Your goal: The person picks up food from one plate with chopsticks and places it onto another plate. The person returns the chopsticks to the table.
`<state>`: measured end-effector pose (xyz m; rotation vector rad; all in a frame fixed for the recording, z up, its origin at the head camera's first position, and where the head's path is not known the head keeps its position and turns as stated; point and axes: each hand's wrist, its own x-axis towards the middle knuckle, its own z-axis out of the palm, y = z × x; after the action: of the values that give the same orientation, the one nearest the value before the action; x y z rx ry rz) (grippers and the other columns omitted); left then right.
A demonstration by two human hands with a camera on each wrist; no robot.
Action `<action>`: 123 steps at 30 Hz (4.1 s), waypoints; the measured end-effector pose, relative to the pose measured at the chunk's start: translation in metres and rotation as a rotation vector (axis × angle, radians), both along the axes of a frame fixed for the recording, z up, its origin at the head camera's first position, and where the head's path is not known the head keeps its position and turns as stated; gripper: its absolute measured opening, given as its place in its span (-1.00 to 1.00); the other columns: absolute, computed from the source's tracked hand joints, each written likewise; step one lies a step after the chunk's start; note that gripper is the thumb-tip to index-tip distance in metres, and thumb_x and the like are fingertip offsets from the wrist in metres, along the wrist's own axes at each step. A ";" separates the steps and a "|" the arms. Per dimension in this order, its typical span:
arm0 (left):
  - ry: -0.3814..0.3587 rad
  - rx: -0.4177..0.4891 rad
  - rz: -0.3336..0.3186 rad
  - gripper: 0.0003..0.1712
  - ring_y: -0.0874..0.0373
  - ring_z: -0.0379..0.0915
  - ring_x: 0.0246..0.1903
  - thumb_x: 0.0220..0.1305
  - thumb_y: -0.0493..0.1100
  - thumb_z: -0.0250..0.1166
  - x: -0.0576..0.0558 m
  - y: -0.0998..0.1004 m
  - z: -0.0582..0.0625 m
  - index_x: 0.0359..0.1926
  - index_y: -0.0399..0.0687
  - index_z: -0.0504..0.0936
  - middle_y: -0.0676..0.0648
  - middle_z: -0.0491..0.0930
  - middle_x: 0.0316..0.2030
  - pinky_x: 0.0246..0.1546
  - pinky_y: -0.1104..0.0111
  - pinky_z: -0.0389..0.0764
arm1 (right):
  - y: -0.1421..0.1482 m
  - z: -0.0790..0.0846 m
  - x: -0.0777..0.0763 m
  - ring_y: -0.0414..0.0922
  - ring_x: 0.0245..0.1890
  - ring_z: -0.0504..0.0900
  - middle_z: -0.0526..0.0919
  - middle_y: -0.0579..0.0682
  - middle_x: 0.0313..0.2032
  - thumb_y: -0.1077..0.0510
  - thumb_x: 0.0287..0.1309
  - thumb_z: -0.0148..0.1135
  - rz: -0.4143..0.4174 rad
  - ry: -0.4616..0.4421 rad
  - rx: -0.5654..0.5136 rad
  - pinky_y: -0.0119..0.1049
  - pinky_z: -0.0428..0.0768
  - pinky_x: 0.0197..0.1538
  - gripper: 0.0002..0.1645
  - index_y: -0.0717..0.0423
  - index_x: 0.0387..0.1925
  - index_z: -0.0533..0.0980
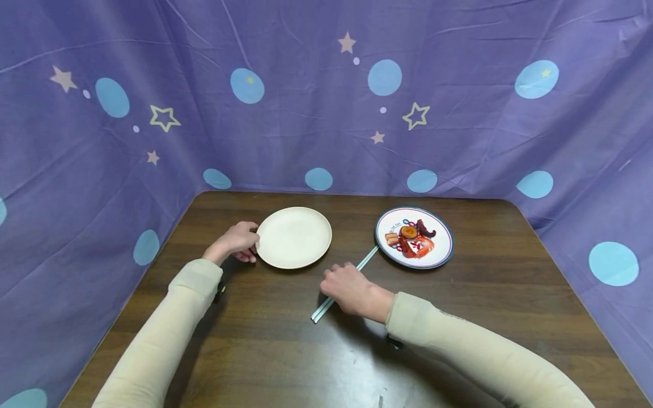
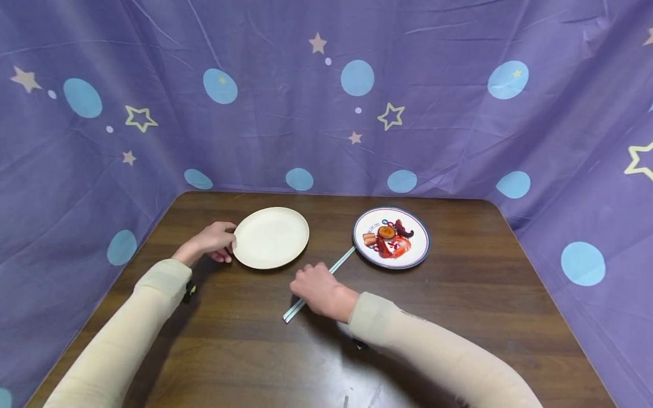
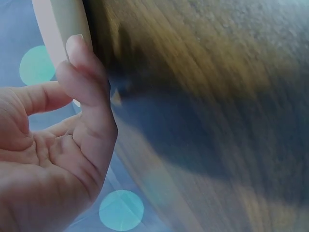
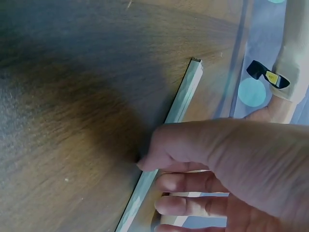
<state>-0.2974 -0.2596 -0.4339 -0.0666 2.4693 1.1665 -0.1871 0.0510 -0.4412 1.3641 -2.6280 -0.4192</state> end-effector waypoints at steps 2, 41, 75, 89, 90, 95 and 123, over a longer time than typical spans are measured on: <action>-0.020 0.032 0.006 -0.32 0.10 0.64 -0.63 0.25 -0.40 0.04 0.000 -0.001 0.000 0.42 -0.40 0.29 -0.25 0.59 -0.48 -0.65 0.38 0.72 | -0.002 -0.002 -0.001 -0.08 -0.30 0.66 0.69 -0.08 -0.34 0.21 0.02 0.54 0.011 0.021 -0.001 -0.23 0.66 -0.43 -0.83 -0.13 -0.40 0.70; -0.152 0.264 0.026 -0.14 -0.04 0.77 -0.45 0.44 -0.43 0.19 -0.011 -0.015 0.004 0.63 -0.39 0.01 -0.45 0.47 -0.06 -0.34 0.19 0.87 | -0.003 -0.008 -0.003 -0.16 -0.29 0.69 0.74 -0.23 -0.31 0.13 0.07 0.55 0.164 0.000 0.115 -0.28 0.69 -0.40 -0.79 -0.23 -0.27 0.69; -0.117 0.296 0.060 -0.13 -0.01 0.75 -0.52 0.34 -0.47 0.18 -0.008 -0.015 0.001 0.61 -0.40 0.08 -0.36 0.62 -0.27 -0.40 0.23 0.86 | 0.008 -0.008 0.001 -0.16 -0.32 0.69 0.69 -0.17 -0.30 0.20 0.09 0.51 0.181 -0.152 0.059 -0.29 0.75 -0.37 -0.76 -0.12 -0.22 0.65; -0.110 0.301 0.051 -0.15 0.02 0.75 -0.52 0.37 -0.46 0.17 -0.005 -0.015 0.001 0.62 -0.38 0.09 -0.33 0.61 -0.30 -0.39 0.23 0.86 | 0.020 0.006 0.002 -0.14 -0.09 0.65 0.62 -0.10 -0.09 0.18 0.34 0.36 0.250 -0.065 -0.005 -0.28 0.72 -0.12 -0.70 -0.03 0.06 0.55; -0.111 0.300 0.051 -0.15 0.02 0.75 -0.51 0.37 -0.46 0.17 -0.005 -0.015 0.001 0.62 -0.38 0.09 -0.33 0.62 -0.30 -0.39 0.23 0.87 | 0.021 0.007 0.002 -0.13 -0.09 0.65 0.62 -0.10 -0.09 0.19 0.34 0.35 0.246 -0.072 -0.018 -0.27 0.72 -0.12 -0.70 -0.02 0.06 0.55; -0.110 0.296 0.054 -0.14 0.00 0.75 -0.51 0.37 -0.45 0.18 -0.005 -0.016 0.002 0.62 -0.38 0.08 -0.35 0.62 -0.27 -0.38 0.21 0.87 | 0.026 0.015 -0.002 -0.09 -0.10 0.62 0.60 -0.06 -0.08 0.22 0.38 0.30 0.211 -0.120 -0.102 -0.22 0.72 -0.10 -0.71 0.03 0.08 0.51; -0.098 0.319 0.032 -0.14 0.02 0.74 -0.52 0.34 -0.48 0.17 -0.007 -0.018 -0.005 0.61 -0.41 0.09 -0.28 0.69 -0.31 -0.40 0.21 0.87 | 0.066 0.045 -0.004 -0.23 -0.31 0.39 0.35 -0.12 -0.26 0.37 0.30 0.16 0.122 -0.234 -0.767 -0.36 0.50 -0.31 -0.80 0.07 -0.18 0.35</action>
<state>-0.3044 -0.2780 -0.4385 -0.0705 2.1769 1.5179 -0.1913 0.1168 -0.3967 1.3162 -2.4136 0.7325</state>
